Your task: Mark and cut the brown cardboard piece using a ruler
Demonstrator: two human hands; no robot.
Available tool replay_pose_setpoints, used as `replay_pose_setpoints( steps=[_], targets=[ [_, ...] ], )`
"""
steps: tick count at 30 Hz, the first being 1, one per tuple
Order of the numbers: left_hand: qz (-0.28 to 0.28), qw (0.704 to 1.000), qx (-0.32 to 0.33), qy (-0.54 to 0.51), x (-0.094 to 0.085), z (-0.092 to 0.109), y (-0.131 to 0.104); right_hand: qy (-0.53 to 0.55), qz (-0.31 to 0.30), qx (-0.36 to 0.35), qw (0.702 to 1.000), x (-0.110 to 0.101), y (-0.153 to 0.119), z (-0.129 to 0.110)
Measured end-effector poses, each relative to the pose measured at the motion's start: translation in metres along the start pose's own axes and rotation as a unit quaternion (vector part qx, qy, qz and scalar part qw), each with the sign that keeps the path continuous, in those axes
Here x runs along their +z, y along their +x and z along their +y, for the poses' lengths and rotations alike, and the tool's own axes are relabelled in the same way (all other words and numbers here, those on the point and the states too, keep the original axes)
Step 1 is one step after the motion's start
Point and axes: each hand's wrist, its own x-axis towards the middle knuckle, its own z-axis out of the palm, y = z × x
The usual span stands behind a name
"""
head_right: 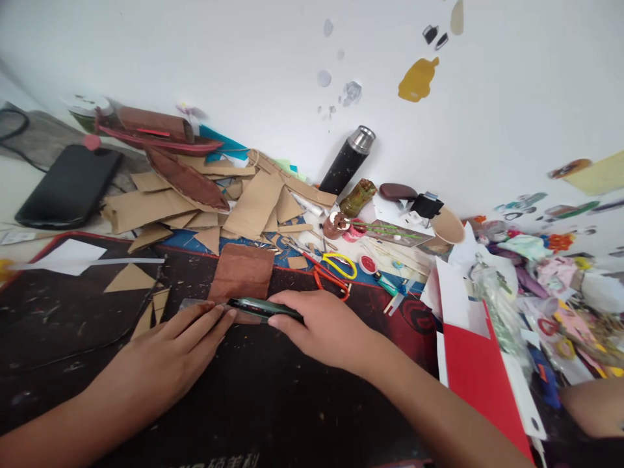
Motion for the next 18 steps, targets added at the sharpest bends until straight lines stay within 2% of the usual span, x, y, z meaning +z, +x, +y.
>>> replay_pose_setpoints(
  steps=[5, 12, 18],
  targets=[
    [-0.015, 1.000, 0.002, -0.006, 0.001, 0.002, -0.004, -0.059, -0.007, -0.021, 0.998, 0.002, 0.009, -0.001],
    [-0.026, 0.998, -0.051, -0.034, 0.010, 0.013, -0.009, -0.113, -0.050, -0.024, 0.992, 0.003, 0.016, -0.004],
    [-0.037, 0.998, -0.032, -0.048, 0.008, 0.010, -0.008, -0.118, -0.040, -0.030, 0.992, 0.004, 0.015, -0.002]
  ],
)
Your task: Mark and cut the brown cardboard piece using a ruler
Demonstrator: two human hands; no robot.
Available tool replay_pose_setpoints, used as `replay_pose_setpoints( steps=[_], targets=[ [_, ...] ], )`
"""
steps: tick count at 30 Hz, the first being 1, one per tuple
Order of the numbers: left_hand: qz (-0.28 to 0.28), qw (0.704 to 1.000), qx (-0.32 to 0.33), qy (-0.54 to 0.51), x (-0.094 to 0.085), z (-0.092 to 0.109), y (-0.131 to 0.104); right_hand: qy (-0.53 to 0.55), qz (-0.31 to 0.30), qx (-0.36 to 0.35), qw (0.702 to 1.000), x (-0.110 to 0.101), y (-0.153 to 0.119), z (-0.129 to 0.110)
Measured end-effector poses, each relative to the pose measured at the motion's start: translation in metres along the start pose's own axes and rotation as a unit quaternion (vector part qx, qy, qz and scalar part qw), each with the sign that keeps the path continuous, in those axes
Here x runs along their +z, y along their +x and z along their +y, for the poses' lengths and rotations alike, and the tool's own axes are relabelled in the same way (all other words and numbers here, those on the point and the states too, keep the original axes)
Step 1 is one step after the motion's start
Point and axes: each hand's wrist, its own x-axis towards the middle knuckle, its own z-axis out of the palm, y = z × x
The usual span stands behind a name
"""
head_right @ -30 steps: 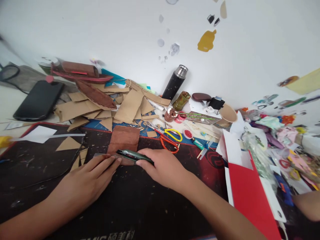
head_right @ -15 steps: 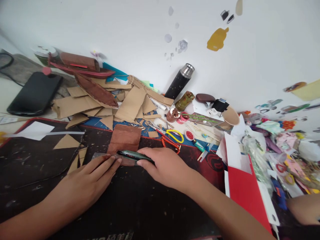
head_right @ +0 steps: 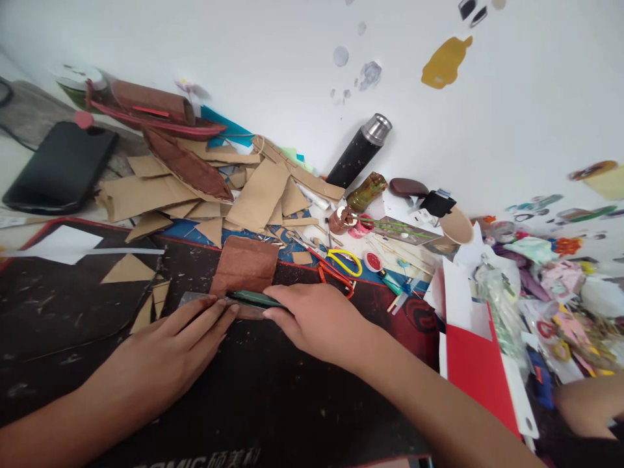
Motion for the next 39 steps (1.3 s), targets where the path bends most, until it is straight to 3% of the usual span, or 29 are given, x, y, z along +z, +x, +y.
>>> replay_pose_setpoints(
  steps=[5, 16, 24, 27, 32, 39],
  targets=[
    [0.002, 1.000, -0.022, -0.011, 0.003, 0.002, -0.002, -0.003, -0.003, 0.002, 1.000, 0.002, 0.001, -0.001],
    [0.011, 1.000, 0.021, 0.003, -0.005, -0.007, 0.001, 0.001, -0.003, -0.002, 1.000, 0.000, 0.002, -0.001],
    [0.012, 1.000, -0.012, -0.016, -0.003, -0.001, 0.000, -0.016, 0.009, -0.011, 1.000, 0.000, 0.003, -0.001],
    [0.014, 1.000, 0.016, -0.010, -0.005, -0.004, 0.001, -0.026, 0.011, -0.010, 1.000, 0.000, 0.003, -0.001],
    [0.018, 1.000, 0.020, 0.000, -0.008, -0.006, 0.003, -0.093, 0.003, 0.005, 0.996, -0.001, 0.004, -0.007],
    [0.012, 1.000, -0.002, 0.010, -0.006, 0.000, 0.002, -0.237, -0.076, 0.027, 0.968, -0.007, 0.009, -0.027]
  ],
)
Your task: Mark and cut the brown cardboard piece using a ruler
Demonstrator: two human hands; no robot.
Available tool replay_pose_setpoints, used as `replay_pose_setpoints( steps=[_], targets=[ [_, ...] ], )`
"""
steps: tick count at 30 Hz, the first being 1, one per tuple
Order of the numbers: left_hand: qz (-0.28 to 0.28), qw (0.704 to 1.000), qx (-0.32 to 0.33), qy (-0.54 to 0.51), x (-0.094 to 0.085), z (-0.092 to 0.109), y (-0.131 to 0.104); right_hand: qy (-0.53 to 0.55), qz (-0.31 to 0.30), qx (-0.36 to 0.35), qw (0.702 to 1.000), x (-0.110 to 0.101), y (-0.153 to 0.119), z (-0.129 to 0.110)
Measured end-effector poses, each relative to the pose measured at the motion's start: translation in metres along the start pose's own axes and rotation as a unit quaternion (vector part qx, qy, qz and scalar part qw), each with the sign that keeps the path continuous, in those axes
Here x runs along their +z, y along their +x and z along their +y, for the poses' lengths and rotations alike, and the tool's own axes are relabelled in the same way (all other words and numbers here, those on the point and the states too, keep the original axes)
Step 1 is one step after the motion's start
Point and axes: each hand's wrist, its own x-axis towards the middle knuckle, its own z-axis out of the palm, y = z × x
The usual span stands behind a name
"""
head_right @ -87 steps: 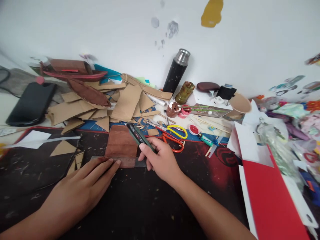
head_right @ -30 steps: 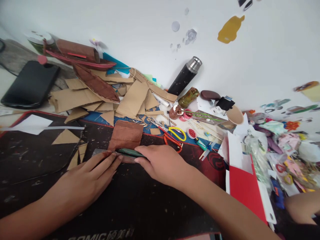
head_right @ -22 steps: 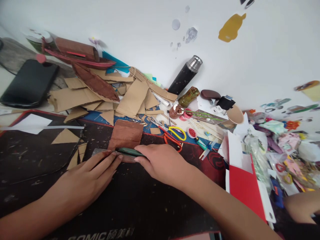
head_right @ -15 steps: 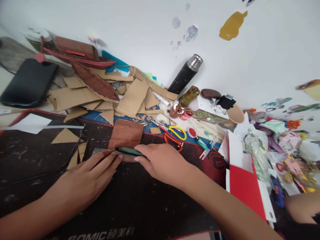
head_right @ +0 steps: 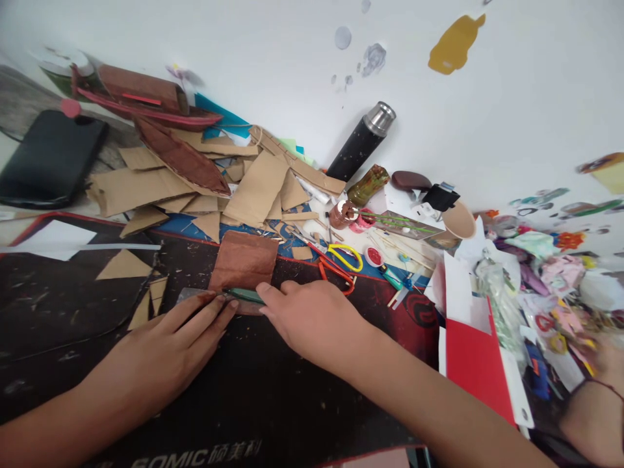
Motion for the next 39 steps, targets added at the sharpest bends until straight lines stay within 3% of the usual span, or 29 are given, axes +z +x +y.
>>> replay_pose_setpoints(
  steps=[13, 21, 39],
  targets=[
    [0.010, 1.000, -0.014, -0.003, 0.006, 0.002, -0.003, -0.062, -0.013, -0.014, 0.998, -0.016, 0.001, -0.012],
    [0.011, 1.000, -0.016, -0.024, 0.011, 0.005, -0.004, -0.083, -0.055, -0.031, 0.995, -0.026, 0.004, -0.016],
    [0.008, 0.999, 0.030, 0.019, 0.001, -0.004, 0.002, -0.078, -0.027, -0.017, 0.996, -0.026, 0.002, -0.014]
  ],
)
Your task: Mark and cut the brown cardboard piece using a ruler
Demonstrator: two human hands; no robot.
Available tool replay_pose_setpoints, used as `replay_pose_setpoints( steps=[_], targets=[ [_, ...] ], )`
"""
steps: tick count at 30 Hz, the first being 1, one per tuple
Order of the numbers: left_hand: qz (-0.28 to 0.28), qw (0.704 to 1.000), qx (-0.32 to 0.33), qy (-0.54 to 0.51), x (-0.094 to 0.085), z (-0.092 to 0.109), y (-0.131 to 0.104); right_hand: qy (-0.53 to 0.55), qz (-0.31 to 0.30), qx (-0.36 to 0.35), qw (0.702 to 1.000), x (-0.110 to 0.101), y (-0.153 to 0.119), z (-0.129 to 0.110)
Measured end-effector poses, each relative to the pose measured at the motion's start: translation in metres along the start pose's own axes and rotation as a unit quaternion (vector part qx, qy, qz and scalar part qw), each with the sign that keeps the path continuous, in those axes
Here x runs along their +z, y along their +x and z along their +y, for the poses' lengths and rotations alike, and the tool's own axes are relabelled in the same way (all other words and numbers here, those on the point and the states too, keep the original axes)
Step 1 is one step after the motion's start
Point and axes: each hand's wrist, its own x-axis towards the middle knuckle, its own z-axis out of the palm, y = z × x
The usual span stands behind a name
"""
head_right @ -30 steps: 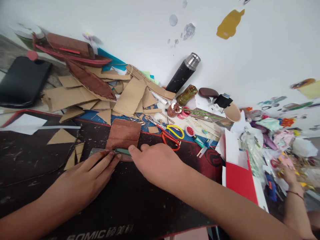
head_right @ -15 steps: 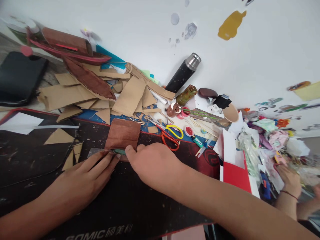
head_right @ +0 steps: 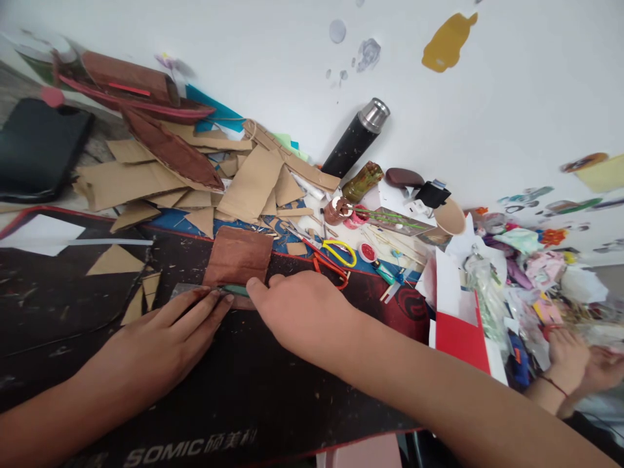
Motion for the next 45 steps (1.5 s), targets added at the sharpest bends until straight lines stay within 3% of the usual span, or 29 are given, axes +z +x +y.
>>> replay_pose_setpoints(
  steps=[11, 20, 37, 45],
  targets=[
    [-0.001, 0.999, -0.033, -0.026, 0.009, 0.005, -0.006, 0.041, 0.001, 0.014, 0.999, 0.005, -0.006, 0.010],
    [0.022, 0.999, -0.023, -0.027, 0.003, 0.003, -0.002, 0.054, 0.035, 0.007, 0.998, 0.012, -0.007, 0.008],
    [-0.009, 0.998, -0.042, -0.056, 0.010, 0.007, -0.011, 0.066, 0.009, 0.007, 0.998, 0.014, -0.001, 0.009],
    [-0.008, 0.998, -0.038, -0.058, 0.010, 0.007, -0.011, 0.069, 0.032, 0.003, 0.997, 0.016, 0.000, 0.010]
  ],
)
